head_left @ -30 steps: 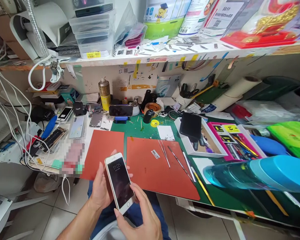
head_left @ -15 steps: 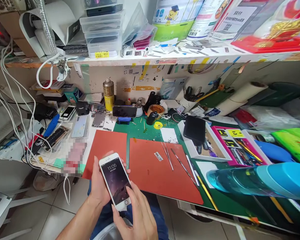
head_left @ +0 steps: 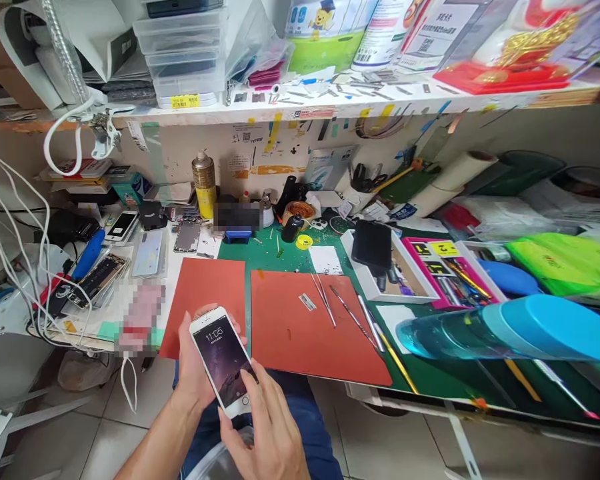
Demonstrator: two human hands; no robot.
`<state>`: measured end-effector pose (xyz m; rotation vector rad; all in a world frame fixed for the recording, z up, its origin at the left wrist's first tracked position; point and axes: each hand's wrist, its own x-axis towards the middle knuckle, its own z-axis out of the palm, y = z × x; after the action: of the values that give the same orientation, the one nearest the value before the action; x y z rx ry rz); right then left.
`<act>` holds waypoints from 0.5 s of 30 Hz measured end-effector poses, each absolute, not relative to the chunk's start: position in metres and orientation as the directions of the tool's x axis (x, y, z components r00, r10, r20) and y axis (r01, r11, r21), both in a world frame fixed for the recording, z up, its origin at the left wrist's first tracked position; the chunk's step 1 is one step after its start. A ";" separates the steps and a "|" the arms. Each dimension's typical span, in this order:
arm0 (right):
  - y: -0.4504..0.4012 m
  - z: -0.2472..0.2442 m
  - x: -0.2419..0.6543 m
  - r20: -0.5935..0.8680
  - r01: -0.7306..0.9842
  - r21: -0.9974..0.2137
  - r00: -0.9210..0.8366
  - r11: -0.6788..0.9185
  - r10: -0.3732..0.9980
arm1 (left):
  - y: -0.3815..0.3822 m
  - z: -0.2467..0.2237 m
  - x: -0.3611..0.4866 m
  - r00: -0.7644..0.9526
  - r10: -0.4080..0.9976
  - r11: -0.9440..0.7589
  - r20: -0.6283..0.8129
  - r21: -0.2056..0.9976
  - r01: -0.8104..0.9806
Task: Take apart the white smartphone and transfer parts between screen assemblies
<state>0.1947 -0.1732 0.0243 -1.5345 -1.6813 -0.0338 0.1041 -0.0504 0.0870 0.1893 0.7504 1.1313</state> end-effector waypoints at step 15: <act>-0.170 0.028 0.194 0.576 0.863 -0.458 0.104 0.214 0.811 | -0.049 0.081 0.102 0.211 0.881 0.442 -0.424 0.576 -0.687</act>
<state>0.1939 -0.1696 0.0275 -1.5838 -1.6907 -0.0820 0.1023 -0.0486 0.0809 0.2877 0.7921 1.1099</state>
